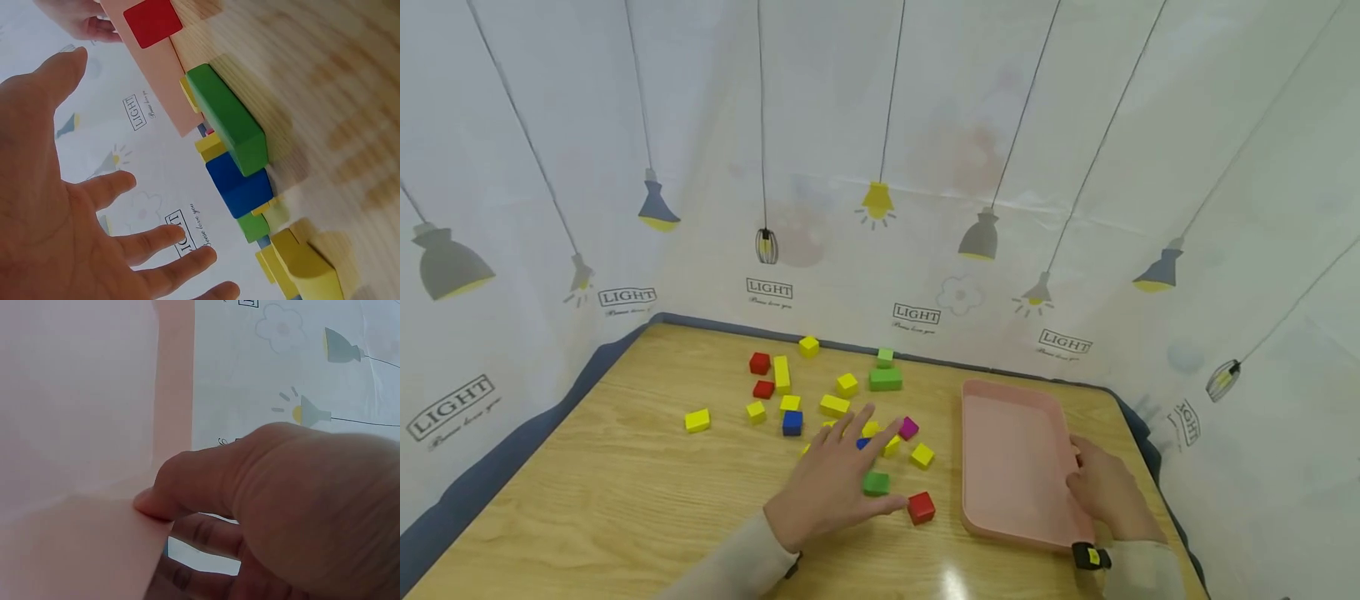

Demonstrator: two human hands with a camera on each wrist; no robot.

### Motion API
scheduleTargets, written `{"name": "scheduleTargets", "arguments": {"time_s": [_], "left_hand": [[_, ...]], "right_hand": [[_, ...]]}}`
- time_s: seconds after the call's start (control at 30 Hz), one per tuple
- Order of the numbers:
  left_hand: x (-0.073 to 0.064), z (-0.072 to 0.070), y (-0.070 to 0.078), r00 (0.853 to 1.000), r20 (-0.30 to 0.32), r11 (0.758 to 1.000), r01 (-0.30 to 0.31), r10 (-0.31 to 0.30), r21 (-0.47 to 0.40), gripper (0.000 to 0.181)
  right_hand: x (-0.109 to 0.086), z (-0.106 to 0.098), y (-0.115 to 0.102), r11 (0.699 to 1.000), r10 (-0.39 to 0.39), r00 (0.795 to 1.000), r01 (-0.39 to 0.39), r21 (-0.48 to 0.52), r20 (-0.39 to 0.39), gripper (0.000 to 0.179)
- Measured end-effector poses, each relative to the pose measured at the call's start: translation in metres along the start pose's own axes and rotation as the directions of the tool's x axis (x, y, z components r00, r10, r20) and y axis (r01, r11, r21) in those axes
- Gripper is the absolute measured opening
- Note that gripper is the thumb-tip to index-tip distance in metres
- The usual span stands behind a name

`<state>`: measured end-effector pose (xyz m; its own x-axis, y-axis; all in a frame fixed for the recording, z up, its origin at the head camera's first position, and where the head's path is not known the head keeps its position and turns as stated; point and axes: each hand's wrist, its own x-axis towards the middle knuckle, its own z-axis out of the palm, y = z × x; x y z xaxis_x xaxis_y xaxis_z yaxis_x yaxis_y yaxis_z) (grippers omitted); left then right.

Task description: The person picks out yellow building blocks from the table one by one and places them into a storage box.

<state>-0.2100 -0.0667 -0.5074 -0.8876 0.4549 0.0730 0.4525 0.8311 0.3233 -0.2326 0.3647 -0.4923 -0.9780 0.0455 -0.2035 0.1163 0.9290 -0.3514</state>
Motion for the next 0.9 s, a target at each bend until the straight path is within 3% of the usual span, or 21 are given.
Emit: {"name": "scheduleTargets", "arguments": {"time_s": [0.2,0.5,0.73,0.9], "left_hand": [[0.012,0.004,0.006,1.0,-0.01,1.0,-0.028,0.028,-0.007,0.099],[0.029,0.009,0.013,1.0,-0.018,0.999,-0.01,0.009,-0.04,0.085],[0.038,0.012,0.016,0.996,-0.081,0.999,-0.037,0.036,-0.004,0.059],[0.045,0.015,0.014,0.997,-0.067,1.0,-0.024,0.024,-0.003,0.042]], "right_hand": [[0.0,-0.001,0.0,1.0,0.006,1.0,-0.006,0.009,0.002,0.073],[0.001,-0.002,0.0,1.0,0.02,1.0,-0.02,0.011,-0.005,0.073],[0.001,-0.001,0.001,1.0,0.007,1.0,-0.007,0.028,0.003,0.073],[0.002,-0.001,0.002,1.0,0.008,1.0,-0.008,0.028,-0.007,0.074]]}}
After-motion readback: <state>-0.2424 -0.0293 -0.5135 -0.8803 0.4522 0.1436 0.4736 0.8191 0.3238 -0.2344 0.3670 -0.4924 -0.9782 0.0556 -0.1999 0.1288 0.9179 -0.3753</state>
